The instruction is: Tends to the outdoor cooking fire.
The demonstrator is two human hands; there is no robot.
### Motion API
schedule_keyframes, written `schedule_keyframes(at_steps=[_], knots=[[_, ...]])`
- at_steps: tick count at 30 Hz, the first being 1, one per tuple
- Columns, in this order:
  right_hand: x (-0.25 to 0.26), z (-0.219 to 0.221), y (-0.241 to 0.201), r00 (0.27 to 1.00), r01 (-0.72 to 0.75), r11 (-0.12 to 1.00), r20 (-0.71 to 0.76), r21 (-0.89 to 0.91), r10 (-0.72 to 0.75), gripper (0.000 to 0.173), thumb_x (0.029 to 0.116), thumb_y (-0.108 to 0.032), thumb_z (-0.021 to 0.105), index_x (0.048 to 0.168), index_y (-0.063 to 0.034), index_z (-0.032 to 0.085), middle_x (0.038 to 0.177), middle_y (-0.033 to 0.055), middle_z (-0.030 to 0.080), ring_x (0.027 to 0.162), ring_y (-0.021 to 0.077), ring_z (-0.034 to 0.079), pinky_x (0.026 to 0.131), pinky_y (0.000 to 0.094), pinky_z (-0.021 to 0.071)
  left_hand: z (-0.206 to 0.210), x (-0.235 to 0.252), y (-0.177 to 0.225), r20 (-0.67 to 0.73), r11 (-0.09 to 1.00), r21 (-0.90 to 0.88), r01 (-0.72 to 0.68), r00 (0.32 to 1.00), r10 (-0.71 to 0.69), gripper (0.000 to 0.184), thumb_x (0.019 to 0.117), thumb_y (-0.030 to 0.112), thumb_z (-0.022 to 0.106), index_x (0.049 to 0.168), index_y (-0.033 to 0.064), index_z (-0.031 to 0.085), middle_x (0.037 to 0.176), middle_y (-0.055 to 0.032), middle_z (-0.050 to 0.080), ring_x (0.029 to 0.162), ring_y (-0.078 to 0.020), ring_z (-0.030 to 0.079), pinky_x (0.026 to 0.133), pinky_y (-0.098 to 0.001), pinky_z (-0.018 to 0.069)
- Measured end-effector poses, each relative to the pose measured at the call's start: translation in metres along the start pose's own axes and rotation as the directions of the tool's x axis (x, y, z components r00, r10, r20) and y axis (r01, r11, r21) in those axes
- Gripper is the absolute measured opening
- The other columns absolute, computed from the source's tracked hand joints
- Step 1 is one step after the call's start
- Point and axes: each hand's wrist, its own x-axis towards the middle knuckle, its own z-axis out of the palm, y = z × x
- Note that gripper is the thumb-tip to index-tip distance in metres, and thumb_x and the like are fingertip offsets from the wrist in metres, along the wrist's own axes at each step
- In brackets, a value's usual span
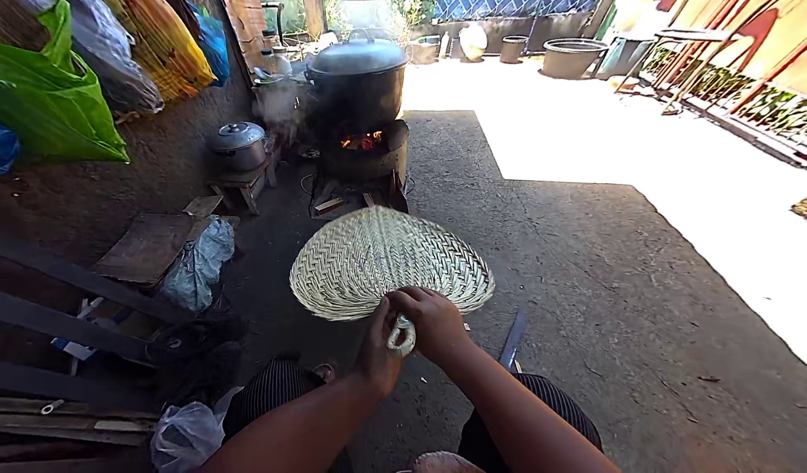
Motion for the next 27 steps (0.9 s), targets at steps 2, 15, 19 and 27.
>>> schedule_keyframes(at_steps=[2, 15, 19, 27], knots=[[-0.001, 0.002, 0.001, 0.999, -0.005, 1.000, -0.040, -0.004, 0.005, 0.023, 0.0886, 0.003, 0.064, 0.106, -0.0068, 0.076, 0.106, 0.0148, 0.076, 0.100, 0.0350, 0.074, 0.084, 0.0513, 0.0597, 0.001, 0.000, 0.001, -0.019, 1.000, -0.009, 0.008, 1.000, -0.008, 0.055, 0.1106, 0.046, 0.023, 0.133, 0.0052, 0.052, 0.119, -0.0111, 0.063, 0.107, -0.0207, 0.064, 0.093, -0.0386, 0.0532], [-0.003, 0.001, 0.004, 0.996, -0.026, 1.000, -0.083, 0.014, 0.027, 0.027, 0.0893, 0.004, 0.061, 0.109, -0.0073, 0.076, 0.108, 0.0143, 0.076, 0.100, 0.0346, 0.074, 0.083, 0.0520, 0.0597, 0.004, 0.000, 0.000, -0.018, 0.999, 0.044, 0.008, 1.000, -0.008, 0.058, 0.1106, 0.047, 0.019, 0.137, 0.0053, 0.050, 0.121, -0.0111, 0.064, 0.108, -0.0196, 0.064, 0.093, -0.0380, 0.0530], [-0.002, 0.001, 0.007, 0.997, -0.037, 0.999, -0.072, 0.014, 0.038, 0.027, 0.0904, 0.002, 0.062, 0.111, -0.0077, 0.076, 0.110, 0.0142, 0.076, 0.103, 0.0352, 0.074, 0.086, 0.0530, 0.0591, 0.006, -0.002, 0.000, -0.019, 0.999, 0.046, 0.026, 1.000, -0.025, 0.059, 0.1108, 0.046, 0.019, 0.146, 0.0052, 0.042, 0.129, -0.0128, 0.060, 0.111, -0.0198, 0.063, 0.094, -0.0366, 0.0525], [0.000, -0.002, 0.014, 0.997, -0.042, 0.999, -0.060, 0.010, 0.042, 0.026, 0.0896, 0.003, 0.063, 0.109, -0.0077, 0.076, 0.110, 0.0139, 0.076, 0.103, 0.0350, 0.073, 0.087, 0.0530, 0.0587, 0.007, 0.001, 0.002, -0.067, 0.998, 0.028, 0.055, 0.996, -0.053, 0.059, 0.1104, 0.048, 0.021, 0.148, 0.0056, 0.040, 0.130, -0.0144, 0.061, 0.106, -0.0215, 0.065, 0.090, -0.0362, 0.0541]])
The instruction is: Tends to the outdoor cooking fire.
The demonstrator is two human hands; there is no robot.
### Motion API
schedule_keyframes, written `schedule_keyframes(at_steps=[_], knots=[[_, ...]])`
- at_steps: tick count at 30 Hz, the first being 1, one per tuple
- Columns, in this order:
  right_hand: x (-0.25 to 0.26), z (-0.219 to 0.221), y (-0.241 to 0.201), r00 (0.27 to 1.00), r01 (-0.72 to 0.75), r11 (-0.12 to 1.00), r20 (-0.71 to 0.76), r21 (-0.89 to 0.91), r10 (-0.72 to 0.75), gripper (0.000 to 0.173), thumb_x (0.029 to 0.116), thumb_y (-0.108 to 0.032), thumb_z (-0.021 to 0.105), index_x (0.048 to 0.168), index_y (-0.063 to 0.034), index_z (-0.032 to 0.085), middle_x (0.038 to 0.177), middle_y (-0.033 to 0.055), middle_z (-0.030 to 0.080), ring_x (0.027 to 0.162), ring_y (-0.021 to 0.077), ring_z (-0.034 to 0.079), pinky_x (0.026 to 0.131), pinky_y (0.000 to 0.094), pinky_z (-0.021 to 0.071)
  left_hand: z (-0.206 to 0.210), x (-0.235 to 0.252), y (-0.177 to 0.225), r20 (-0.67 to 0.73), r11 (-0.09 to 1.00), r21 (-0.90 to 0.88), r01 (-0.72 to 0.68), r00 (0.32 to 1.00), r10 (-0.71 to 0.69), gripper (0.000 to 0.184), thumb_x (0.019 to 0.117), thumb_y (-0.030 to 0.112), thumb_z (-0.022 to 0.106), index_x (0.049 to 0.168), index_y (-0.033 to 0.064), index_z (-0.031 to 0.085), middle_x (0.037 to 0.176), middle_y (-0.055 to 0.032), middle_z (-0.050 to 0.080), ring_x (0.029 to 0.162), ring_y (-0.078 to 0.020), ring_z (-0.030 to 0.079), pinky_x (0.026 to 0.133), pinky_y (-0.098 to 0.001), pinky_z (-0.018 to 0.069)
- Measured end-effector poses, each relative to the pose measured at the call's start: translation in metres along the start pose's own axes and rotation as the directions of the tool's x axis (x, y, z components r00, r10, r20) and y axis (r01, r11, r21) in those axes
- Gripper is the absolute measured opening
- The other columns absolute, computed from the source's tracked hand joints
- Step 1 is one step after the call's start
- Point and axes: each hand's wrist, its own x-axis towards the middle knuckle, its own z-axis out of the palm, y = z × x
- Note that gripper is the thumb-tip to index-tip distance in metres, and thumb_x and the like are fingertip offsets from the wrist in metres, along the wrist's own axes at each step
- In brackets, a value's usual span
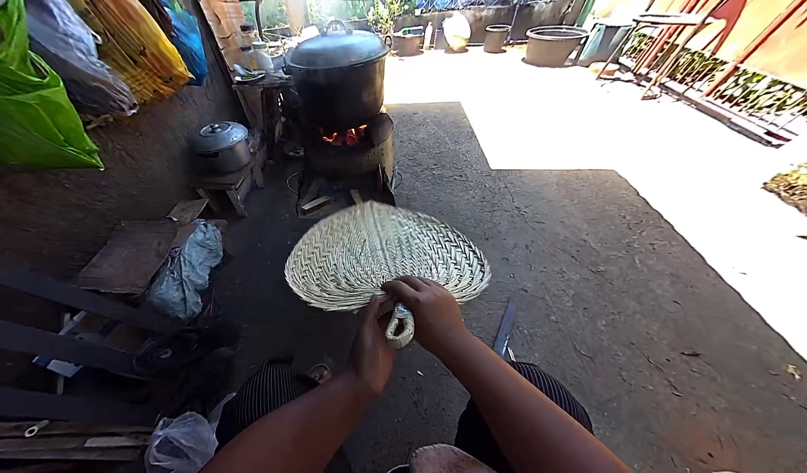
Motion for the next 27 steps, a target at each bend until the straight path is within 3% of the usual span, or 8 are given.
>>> schedule_keyframes(at_steps=[4, 8, 11, 15, 19, 23, 27], knots=[[-0.001, 0.003, 0.002, 0.996, 0.023, 1.000, -0.083, 0.001, -0.023, 0.026, 0.0908, 0.002, 0.062, 0.109, -0.0086, 0.077, 0.112, 0.0111, 0.076, 0.104, 0.0330, 0.073, 0.087, 0.0509, 0.0596, 0.001, -0.003, 0.002, 0.002, 0.999, 0.045, -0.001, 1.000, 0.001, 0.061, 0.1103, 0.049, 0.018, 0.155, 0.0090, 0.032, 0.134, -0.0138, 0.060, 0.109, -0.0208, 0.064, 0.091, -0.0362, 0.0528], [-0.001, -0.002, 0.002, 1.000, 0.003, 1.000, 0.008, 0.027, -0.004, 0.028, 0.0871, 0.006, 0.065, 0.109, -0.0070, 0.077, 0.111, 0.0131, 0.076, 0.104, 0.0344, 0.073, 0.087, 0.0536, 0.0584, 0.002, -0.003, 0.002, -0.016, 1.000, 0.023, 0.016, 1.000, -0.015, 0.061, 0.1104, 0.049, 0.019, 0.151, 0.0061, 0.035, 0.130, -0.0143, 0.061, 0.105, -0.0206, 0.065, 0.089, -0.0355, 0.0536], [-0.002, 0.005, 0.005, 0.993, 0.044, 0.999, -0.114, 0.030, -0.041, 0.026, 0.0879, 0.003, 0.066, 0.110, -0.0064, 0.077, 0.111, 0.0132, 0.075, 0.104, 0.0335, 0.073, 0.086, 0.0513, 0.0596, 0.002, -0.004, 0.002, -0.009, 0.999, 0.034, 0.017, 1.000, -0.016, 0.060, 0.1107, 0.048, 0.020, 0.152, 0.0069, 0.033, 0.130, -0.0145, 0.062, 0.106, -0.0211, 0.066, 0.091, -0.0361, 0.0537], [-0.001, 0.002, 0.002, 1.000, 0.014, 0.999, 0.002, 0.031, -0.014, 0.028, 0.0874, 0.006, 0.066, 0.110, -0.0058, 0.076, 0.111, 0.0153, 0.075, 0.103, 0.0357, 0.073, 0.087, 0.0540, 0.0582, -0.001, -0.003, -0.001, -0.002, 0.999, 0.030, 0.028, 1.000, -0.028, 0.060, 0.1105, 0.048, 0.021, 0.153, 0.0081, 0.033, 0.134, -0.0154, 0.057, 0.109, -0.0221, 0.063, 0.091, -0.0369, 0.0527], [-0.002, 0.006, -0.001, 0.995, 0.027, 0.999, -0.099, 0.043, -0.023, 0.028, 0.0889, 0.005, 0.065, 0.112, -0.0056, 0.076, 0.114, 0.0147, 0.074, 0.105, 0.0347, 0.073, 0.087, 0.0519, 0.0590, -0.003, -0.005, 0.001, 0.004, 0.999, 0.038, 0.021, 1.000, -0.021, 0.060, 0.1106, 0.048, 0.020, 0.154, 0.0083, 0.032, 0.131, -0.0151, 0.060, 0.108, -0.0216, 0.065, 0.091, -0.0369, 0.0533], [-0.001, 0.004, 0.000, 0.999, -0.020, 1.000, 0.038, 0.000, 0.019, 0.030, 0.0871, 0.006, 0.066, 0.113, -0.0062, 0.075, 0.112, 0.0145, 0.075, 0.102, 0.0347, 0.073, 0.086, 0.0535, 0.0585, -0.006, -0.001, 0.002, 0.004, 0.999, 0.022, 0.033, 0.999, -0.033, 0.061, 0.1102, 0.050, 0.022, 0.153, 0.0075, 0.032, 0.136, -0.0169, 0.056, 0.111, -0.0235, 0.064, 0.091, -0.0380, 0.0531], [-0.001, 0.011, 0.001, 0.991, 0.038, 0.999, -0.129, -0.014, -0.040, 0.025, 0.0931, 0.000, 0.062, 0.112, -0.0079, 0.076, 0.112, 0.0126, 0.075, 0.103, 0.0320, 0.074, 0.088, 0.0491, 0.0600, -0.005, -0.005, 0.002, 0.014, 0.998, 0.056, 0.023, 1.000, -0.024, 0.062, 0.1103, 0.049, 0.018, 0.153, 0.0064, 0.034, 0.131, -0.0152, 0.061, 0.110, -0.0220, 0.065, 0.093, -0.0375, 0.0529]])
